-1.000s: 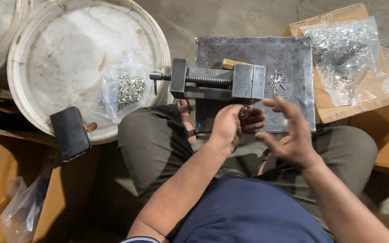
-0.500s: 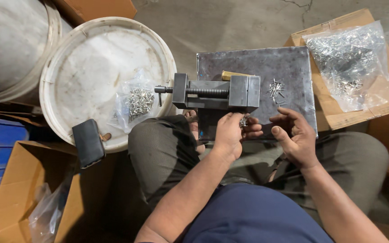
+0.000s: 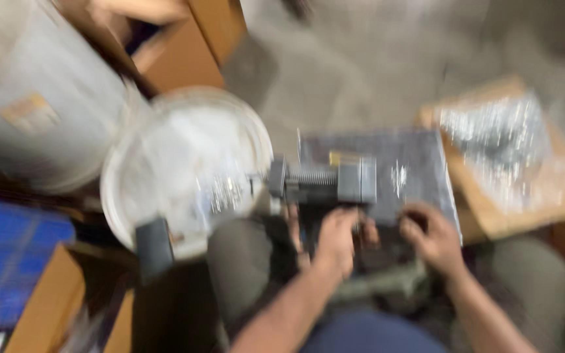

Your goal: The person sits cross-legged on the floor and uses a bench vise to bend small metal pins. They place the pins into the vise jaws, tighten the screw to bend them, and then remove the bent pieces. The person also uses a small wooden block to tap the vise mechanism.

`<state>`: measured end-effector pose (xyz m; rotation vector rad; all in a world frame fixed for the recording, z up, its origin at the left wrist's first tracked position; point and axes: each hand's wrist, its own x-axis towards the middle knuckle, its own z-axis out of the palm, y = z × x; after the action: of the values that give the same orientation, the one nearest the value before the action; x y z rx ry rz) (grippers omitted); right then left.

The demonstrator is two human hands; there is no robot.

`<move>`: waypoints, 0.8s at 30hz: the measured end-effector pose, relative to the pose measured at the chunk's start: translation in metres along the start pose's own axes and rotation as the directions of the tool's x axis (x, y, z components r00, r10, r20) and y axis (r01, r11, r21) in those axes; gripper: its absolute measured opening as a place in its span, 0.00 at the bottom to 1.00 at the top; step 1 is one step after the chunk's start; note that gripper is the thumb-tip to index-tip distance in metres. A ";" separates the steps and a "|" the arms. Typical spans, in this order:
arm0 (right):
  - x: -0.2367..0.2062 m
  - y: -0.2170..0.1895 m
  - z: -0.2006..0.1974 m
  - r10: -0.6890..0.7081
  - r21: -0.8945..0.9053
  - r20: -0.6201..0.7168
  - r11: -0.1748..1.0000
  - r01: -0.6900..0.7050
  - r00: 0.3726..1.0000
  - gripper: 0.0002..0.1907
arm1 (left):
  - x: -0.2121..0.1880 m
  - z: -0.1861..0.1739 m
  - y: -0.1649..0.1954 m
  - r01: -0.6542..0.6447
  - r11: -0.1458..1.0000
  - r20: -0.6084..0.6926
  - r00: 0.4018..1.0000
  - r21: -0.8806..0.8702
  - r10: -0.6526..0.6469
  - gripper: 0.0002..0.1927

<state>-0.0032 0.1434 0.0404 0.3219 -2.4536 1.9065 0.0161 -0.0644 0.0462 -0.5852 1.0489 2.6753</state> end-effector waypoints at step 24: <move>-0.004 -0.048 0.057 -0.085 -0.119 0.176 0.987 0.107 0.981 0.18 | 0.007 -0.018 -0.011 0.041 0.999 0.005 0.999 0.005 -0.041 0.06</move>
<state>0.0159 0.0782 0.0717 0.6122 -2.5968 1.7420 0.0188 -0.0688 0.0243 -0.5920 1.0303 2.6374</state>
